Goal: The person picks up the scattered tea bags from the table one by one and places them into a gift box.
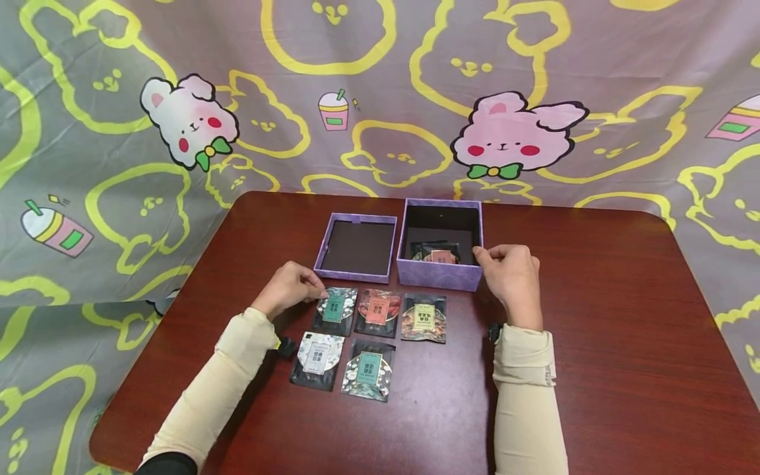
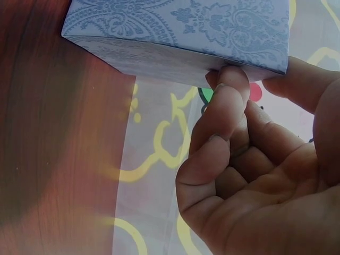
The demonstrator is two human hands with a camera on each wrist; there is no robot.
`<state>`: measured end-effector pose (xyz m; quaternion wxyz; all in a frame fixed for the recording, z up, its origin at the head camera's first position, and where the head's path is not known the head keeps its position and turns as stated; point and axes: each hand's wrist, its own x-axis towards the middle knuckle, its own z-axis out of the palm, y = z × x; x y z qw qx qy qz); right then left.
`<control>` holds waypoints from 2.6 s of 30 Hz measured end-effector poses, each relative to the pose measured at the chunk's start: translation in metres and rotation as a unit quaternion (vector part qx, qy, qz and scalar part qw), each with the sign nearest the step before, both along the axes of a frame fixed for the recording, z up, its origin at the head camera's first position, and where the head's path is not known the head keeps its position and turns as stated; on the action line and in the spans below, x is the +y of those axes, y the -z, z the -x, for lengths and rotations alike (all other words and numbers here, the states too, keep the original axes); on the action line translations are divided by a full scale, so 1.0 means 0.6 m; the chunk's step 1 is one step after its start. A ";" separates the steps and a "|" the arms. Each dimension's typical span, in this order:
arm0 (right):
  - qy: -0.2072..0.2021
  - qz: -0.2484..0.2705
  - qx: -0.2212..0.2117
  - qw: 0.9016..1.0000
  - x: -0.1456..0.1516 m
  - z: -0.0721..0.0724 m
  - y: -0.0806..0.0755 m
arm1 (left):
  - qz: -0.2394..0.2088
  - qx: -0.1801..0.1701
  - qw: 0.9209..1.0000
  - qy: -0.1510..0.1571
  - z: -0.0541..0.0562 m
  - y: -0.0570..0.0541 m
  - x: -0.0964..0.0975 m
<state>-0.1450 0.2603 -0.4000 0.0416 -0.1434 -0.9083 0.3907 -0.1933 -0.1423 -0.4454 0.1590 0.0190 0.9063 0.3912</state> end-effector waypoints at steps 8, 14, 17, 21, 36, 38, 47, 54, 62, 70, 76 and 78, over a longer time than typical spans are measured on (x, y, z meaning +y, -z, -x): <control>0.008 -0.003 -0.006 1.000 0.001 -0.001 -0.003 | -0.151 -0.092 0.984 -0.022 0.010 -0.009 -0.013; 0.005 -0.004 -0.007 1.000 0.002 0.000 -0.005 | -0.161 -0.114 0.980 -0.026 0.012 -0.017 -0.020; 0.007 -0.003 -0.008 1.000 0.003 0.000 -0.005 | -0.163 -0.122 0.979 -0.022 0.014 -0.018 -0.024; 0.009 0.000 -0.009 1.000 0.003 -0.001 -0.007 | -0.182 -0.134 0.974 -0.026 0.016 -0.022 -0.026; -0.003 -0.001 0.009 1.000 -0.001 -0.002 -0.004 | -0.227 -0.149 0.962 -0.002 0.023 -0.060 -0.013; -0.004 -0.003 0.012 1.000 -0.002 -0.002 -0.003 | -0.229 -0.146 0.962 0.012 0.027 -0.069 -0.005; 0.002 0.001 0.003 1.000 -0.001 -0.005 -0.001 | -0.245 -0.141 0.957 0.060 0.044 -0.107 0.041; -0.008 -0.003 0.016 1.000 0.002 -0.002 0.000 | -0.261 -0.148 0.952 0.055 0.050 -0.117 0.061; -0.007 -0.003 0.005 1.000 0.003 -0.001 -0.002 | -0.283 -0.160 0.944 0.058 0.055 -0.118 0.080; -0.007 -0.003 0.005 1.000 0.002 0.000 -0.002 | -0.306 -0.166 0.935 0.069 0.063 -0.117 0.101; -0.007 -0.005 0.011 1.000 0.001 0.000 -0.003 | -0.319 -0.164 0.931 0.066 0.067 -0.118 0.117; -0.007 -0.004 0.013 1.000 0.000 0.000 -0.004 | -0.324 -0.166 0.929 0.067 0.068 -0.119 0.124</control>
